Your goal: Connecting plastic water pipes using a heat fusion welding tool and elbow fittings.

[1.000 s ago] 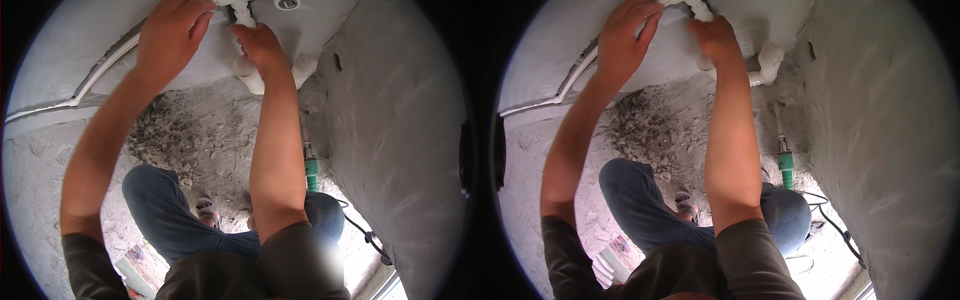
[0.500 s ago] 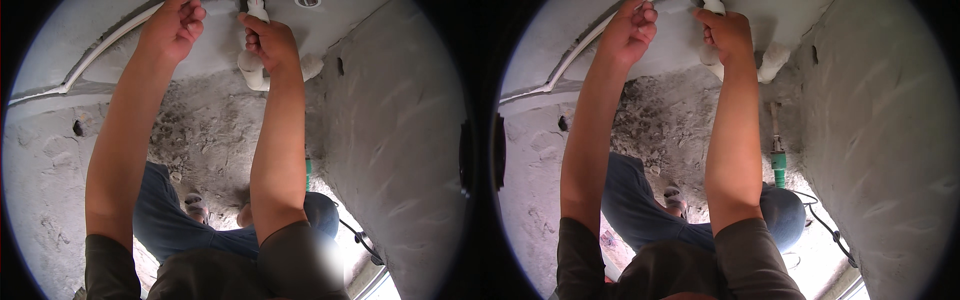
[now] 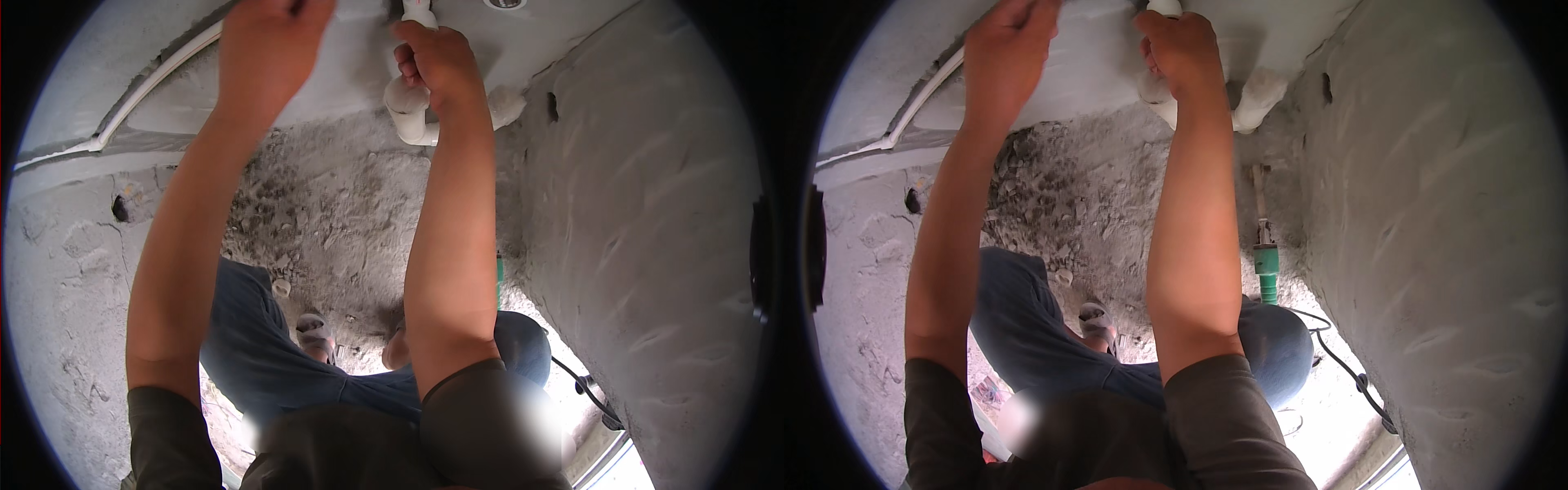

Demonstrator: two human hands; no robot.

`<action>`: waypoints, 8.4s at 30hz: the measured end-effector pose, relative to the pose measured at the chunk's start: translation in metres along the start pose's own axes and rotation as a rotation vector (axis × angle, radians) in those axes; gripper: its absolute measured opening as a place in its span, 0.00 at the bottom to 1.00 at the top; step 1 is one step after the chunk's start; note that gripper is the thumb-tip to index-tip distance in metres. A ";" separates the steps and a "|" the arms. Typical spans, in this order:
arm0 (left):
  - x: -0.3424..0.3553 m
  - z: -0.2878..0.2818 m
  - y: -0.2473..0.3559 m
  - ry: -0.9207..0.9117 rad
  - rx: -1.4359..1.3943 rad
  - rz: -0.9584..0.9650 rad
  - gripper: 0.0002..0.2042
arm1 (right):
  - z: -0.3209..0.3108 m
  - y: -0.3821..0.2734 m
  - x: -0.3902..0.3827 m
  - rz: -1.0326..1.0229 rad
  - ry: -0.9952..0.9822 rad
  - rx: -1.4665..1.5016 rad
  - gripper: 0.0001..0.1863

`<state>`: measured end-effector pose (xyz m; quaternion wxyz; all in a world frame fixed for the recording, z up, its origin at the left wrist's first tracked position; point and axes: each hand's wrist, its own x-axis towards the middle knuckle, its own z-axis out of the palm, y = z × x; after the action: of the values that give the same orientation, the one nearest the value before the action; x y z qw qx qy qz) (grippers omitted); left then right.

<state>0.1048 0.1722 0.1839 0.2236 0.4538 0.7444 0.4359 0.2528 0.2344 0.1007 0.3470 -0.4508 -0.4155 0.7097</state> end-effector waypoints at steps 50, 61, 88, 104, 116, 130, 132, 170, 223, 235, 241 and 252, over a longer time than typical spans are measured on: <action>0.066 -0.006 0.096 -0.801 1.031 0.952 0.15 | 0.004 0.029 0.011 -0.257 0.065 -0.185 0.13; 0.045 0.013 0.098 -0.605 1.371 0.873 0.12 | 0.017 0.032 0.009 -0.281 0.167 -0.077 0.13; 0.053 0.017 0.099 -0.552 1.417 0.911 0.14 | 0.010 0.022 0.021 -0.158 -0.038 0.316 0.10; 0.044 0.029 0.108 -0.581 1.420 0.810 0.14 | 0.008 0.021 0.005 -0.220 0.089 0.168 0.19; 0.039 0.037 0.115 -0.559 1.459 0.651 0.15 | 0.008 0.011 0.000 -0.231 0.134 0.113 0.26; 0.037 0.036 0.115 -0.560 1.443 0.677 0.15 | 0.010 0.014 0.000 -0.215 0.096 0.138 0.25; 0.038 0.035 0.115 -0.569 1.498 0.737 0.15 | 0.010 0.015 0.001 -0.230 0.092 0.157 0.24; 0.011 -0.040 -0.040 -0.145 -1.043 -0.382 0.07 | 0.020 0.019 -0.011 -0.310 0.181 0.149 0.27; 0.032 -0.028 -0.044 0.112 -1.066 -0.410 0.08 | 0.037 0.034 0.004 -0.554 0.394 -0.024 0.24; 0.030 -0.029 -0.044 0.105 -1.056 -0.404 0.08 | 0.041 0.032 0.001 -0.588 0.452 -0.163 0.26; 0.028 -0.027 -0.038 0.120 -1.086 -0.446 0.09 | 0.044 0.032 0.001 -0.610 0.536 -0.236 0.24; 0.048 -0.036 -0.067 0.095 -1.082 -0.451 0.10 | 0.055 0.033 -0.001 -0.637 0.637 -0.287 0.21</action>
<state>0.0230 0.1837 0.1489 0.4770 0.0857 0.5036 0.7152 0.1985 0.2047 0.0853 0.5918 -0.5396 -0.5000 0.3296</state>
